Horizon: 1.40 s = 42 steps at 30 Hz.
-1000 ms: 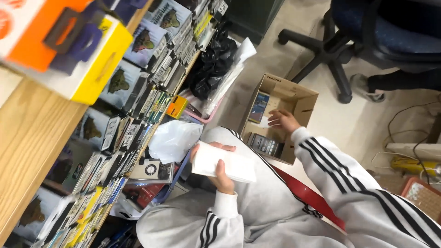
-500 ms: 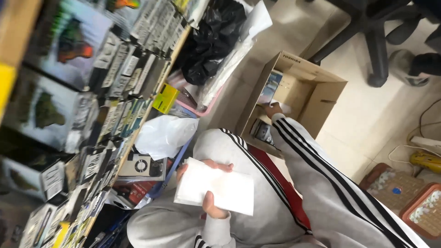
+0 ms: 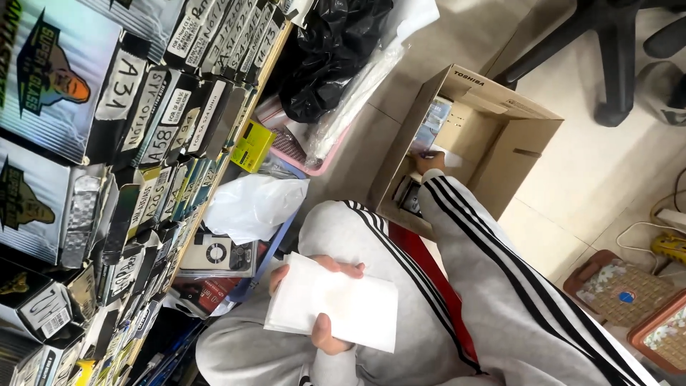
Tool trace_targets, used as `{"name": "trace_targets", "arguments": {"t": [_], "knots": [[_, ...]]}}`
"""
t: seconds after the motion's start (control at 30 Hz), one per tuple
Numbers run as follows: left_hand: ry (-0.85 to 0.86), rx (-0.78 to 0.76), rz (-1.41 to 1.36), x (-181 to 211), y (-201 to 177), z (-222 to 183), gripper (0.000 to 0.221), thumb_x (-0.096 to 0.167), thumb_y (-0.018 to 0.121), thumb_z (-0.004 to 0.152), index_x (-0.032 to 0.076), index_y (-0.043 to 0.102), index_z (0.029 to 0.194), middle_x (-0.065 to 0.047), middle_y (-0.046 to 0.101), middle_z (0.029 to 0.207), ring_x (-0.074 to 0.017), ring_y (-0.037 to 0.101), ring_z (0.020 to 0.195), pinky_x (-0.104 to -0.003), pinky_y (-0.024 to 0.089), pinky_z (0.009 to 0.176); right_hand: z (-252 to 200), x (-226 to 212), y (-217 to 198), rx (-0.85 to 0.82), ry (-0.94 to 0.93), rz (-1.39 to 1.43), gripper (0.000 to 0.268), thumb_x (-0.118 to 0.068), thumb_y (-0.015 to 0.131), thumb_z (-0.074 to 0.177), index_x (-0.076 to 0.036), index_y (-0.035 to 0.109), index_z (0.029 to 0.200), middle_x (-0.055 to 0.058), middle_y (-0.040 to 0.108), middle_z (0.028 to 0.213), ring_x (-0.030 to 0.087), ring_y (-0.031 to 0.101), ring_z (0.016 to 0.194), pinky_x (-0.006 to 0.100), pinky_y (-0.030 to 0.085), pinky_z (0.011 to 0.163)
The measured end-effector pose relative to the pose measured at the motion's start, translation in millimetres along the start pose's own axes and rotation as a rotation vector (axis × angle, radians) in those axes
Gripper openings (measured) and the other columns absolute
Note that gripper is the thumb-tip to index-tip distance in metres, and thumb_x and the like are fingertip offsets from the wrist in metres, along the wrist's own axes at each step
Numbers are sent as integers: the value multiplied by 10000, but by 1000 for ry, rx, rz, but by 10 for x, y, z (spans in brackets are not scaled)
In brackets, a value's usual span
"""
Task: Unboxing and inspecting a mobile phone screen protector
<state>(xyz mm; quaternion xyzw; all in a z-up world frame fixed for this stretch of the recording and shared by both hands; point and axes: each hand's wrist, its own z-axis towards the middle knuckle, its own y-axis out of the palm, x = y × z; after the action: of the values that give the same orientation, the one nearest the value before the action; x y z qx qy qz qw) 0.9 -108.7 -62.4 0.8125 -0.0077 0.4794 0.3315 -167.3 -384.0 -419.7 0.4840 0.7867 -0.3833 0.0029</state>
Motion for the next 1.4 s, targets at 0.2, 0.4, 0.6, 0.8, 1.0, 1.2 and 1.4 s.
{"name": "trace_targets", "arguments": {"t": [0.2, 0.4, 0.6, 0.8, 1.0, 1.2, 1.4], "knots": [[79, -44, 2, 213, 290, 22, 587, 283, 591, 879, 36, 413, 1381, -293, 579, 1127, -400, 601, 868, -568, 532, 822, 313, 169, 71, -52, -15, 19, 552, -464, 865, 787, -183, 602, 1183, 48, 746, 1076, 248, 693, 1126, 354, 576, 974], [161, -92, 2, 389, 646, 33, 599, 289, 632, 867, 65, 403, 1373, -277, 578, 1061, -385, 601, 775, -557, 549, 758, -173, -201, -57, -33, 10, 226, 559, -375, 841, 850, -97, 568, 1252, 117, 717, 1127, 285, 719, 1049, 319, 672, 744], [237, -140, 2, 530, 897, 114, 615, 295, 673, 854, 94, 393, 1364, -260, 578, 995, -371, 600, 682, -547, 567, 695, 317, 88, 127, 23, 40, 287, 545, -463, 840, 818, -158, 547, 1161, 69, 724, 1033, 225, 731, 958, 305, 687, 726], [309, -181, -15, 614, 1146, 122, 632, 301, 707, 844, 119, 385, 1357, -247, 577, 939, -359, 600, 605, -538, 581, 642, -203, -257, -363, -208, 86, 392, 407, -322, 767, 898, -181, 510, 1180, 113, 654, 1303, 271, 683, 1128, 425, 633, 870], [299, -212, 51, 744, 1156, 78, 631, 385, 711, 870, 138, 374, 1343, -207, 573, 936, -324, 621, 622, -487, 584, 657, -782, -394, -1155, -255, 12, 170, 399, -198, 686, 971, -122, 483, 1306, 184, 625, 1349, 349, 720, 1057, 363, 667, 800], [-264, -247, -300, 257, 249, -143, 707, 348, 700, 905, -88, 444, 1400, -296, 591, 1338, -428, 553, 1268, -545, 379, 1170, -990, -113, -1778, -233, -248, 129, 382, -359, 650, 1001, -114, 504, 1256, 173, 583, 1314, 384, 684, 1022, 455, 653, 638], [40, -238, -251, 985, 605, -156, 656, 337, 639, 910, 233, 307, 1467, -139, 556, 1069, -314, 693, 796, -493, 546, 818, -2453, -464, -2549, -336, -648, 340, 337, -237, 580, 1052, -202, 475, 1370, 182, 562, 1367, 347, 650, 1083, 495, 621, 765]]}}
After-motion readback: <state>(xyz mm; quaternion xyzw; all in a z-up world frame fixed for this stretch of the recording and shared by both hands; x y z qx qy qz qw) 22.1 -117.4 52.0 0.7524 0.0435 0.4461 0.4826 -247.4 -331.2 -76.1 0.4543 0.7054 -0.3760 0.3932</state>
